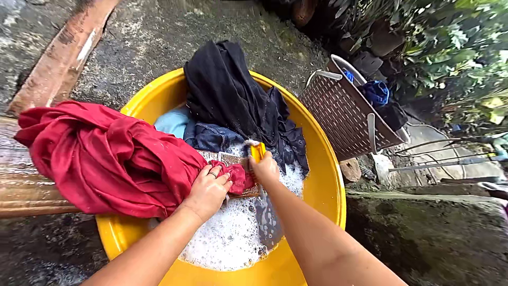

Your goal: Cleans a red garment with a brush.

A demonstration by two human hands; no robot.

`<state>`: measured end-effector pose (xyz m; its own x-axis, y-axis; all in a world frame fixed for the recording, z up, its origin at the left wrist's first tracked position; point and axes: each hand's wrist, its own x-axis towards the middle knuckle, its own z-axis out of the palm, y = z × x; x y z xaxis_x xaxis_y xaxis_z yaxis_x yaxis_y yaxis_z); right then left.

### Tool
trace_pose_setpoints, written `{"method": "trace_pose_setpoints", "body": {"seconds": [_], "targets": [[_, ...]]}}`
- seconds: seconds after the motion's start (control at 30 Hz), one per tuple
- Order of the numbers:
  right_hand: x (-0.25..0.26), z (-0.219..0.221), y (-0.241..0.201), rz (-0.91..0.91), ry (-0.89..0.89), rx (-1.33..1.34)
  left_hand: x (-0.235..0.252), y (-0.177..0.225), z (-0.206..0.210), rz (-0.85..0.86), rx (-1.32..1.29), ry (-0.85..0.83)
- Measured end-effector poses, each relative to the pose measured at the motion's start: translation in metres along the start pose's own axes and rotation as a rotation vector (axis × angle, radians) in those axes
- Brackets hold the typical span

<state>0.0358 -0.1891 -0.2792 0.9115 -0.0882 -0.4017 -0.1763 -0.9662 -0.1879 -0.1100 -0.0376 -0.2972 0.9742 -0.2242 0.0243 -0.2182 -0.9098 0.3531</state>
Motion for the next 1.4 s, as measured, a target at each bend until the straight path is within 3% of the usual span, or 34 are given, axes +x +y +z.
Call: {"method": "trace_pose_setpoints", "body": {"seconds": [0.1, 0.17, 0.27, 0.3, 0.43, 0.5, 0.63, 0.73, 0.8, 0.9, 0.97, 1.2, 1.33, 1.4], "targets": [[-0.015, 0.024, 0.054, -0.031, 0.225, 0.063, -0.002, 0.0, -0.002, 0.003, -0.007, -0.006], [-0.03, 0.044, 0.089, 0.186, 0.31, 0.187, 0.0, 0.0, -0.004, -0.002, -0.009, -0.017], [-0.052, 0.062, 0.102, 0.605, 0.194, 0.388, -0.003, 0.0, 0.001, 0.017, -0.007, 0.01], [-0.058, 0.059, 0.097, 0.593, 0.169, 0.467, -0.001, -0.001, 0.001, 0.021, -0.008, 0.032], [-0.119, 0.036, 0.05, 0.03, 0.002, 0.442, -0.003, -0.002, 0.003, 0.027, -0.018, 0.089], [-0.134, 0.03, 0.027, -0.089, -0.102, 0.4, -0.002, 0.0, 0.001, 0.005, -0.031, 0.049], [-0.072, 0.018, 0.009, -0.028, -0.099, 0.17, 0.002, 0.0, -0.008, -0.023, -0.059, -0.056], [-0.024, 0.013, -0.003, 0.149, -0.003, 0.148, -0.001, 0.003, -0.008, -0.009, -0.055, -0.056], [-0.038, 0.008, -0.012, 0.107, -0.032, 0.206, 0.002, 0.004, -0.01, -0.023, -0.051, -0.086], [-0.102, 0.007, -0.002, -0.139, -0.152, 0.35, 0.004, 0.004, -0.014, -0.063, -0.057, -0.126], [-0.13, 0.006, 0.008, -0.239, -0.192, 0.294, 0.0, 0.004, -0.015, -0.061, -0.056, -0.162], [-0.01, 0.0, -0.021, 0.0, -0.113, 0.028, 0.002, 0.002, -0.01, -0.016, -0.04, -0.157], [-0.077, -0.007, -0.026, -0.281, -0.212, 0.102, 0.003, 0.005, -0.014, -0.055, -0.034, -0.161], [-0.1, -0.007, -0.009, -0.317, -0.289, 0.205, -0.001, 0.006, -0.009, -0.055, -0.042, -0.071]]}}
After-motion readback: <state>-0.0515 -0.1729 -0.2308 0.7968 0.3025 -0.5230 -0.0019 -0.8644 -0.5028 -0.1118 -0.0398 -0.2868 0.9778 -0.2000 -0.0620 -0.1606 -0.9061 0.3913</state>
